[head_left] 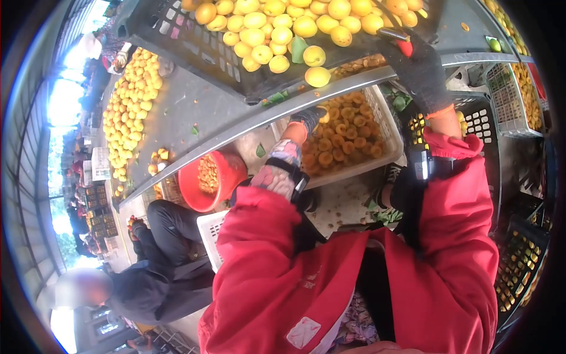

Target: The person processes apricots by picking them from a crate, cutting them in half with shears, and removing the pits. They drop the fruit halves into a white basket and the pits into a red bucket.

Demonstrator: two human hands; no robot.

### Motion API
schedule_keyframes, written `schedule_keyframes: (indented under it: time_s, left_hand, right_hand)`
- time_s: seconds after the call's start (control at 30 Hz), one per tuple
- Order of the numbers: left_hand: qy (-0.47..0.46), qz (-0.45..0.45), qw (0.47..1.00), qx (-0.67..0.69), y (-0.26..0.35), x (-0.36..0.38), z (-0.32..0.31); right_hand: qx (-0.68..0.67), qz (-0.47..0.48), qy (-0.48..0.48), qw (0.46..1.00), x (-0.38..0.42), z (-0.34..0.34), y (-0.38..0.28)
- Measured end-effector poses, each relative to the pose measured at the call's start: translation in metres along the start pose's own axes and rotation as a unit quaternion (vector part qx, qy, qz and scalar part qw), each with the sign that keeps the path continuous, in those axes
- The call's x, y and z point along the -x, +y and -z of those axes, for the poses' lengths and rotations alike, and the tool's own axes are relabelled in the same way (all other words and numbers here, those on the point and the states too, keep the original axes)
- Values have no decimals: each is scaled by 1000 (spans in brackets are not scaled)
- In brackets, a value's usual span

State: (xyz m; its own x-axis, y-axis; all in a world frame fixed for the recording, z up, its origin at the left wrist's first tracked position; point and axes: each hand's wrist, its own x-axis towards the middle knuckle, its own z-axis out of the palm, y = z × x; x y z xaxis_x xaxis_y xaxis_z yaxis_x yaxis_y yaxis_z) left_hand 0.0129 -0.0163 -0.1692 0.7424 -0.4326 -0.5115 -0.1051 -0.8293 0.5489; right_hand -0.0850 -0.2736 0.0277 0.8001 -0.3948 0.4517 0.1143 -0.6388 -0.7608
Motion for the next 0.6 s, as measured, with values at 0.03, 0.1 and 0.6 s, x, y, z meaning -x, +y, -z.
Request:
schedule_keyframes:
  time_s: [0.03, 0.1, 0.6]
  left_hand:
    - [26, 10, 999, -41, -11, -13, -12]
    - [79, 29, 989, -121, -28, -38, -33]
    - [82, 115, 952, -270, -68, -68, -92]
  right_hand:
    - [9, -5, -5, 1000, -1, 0, -1]
    - [21, 0, 10, 1000, 1, -2, -1]
    - [9, -22, -37, 999, 1, -5, -3]
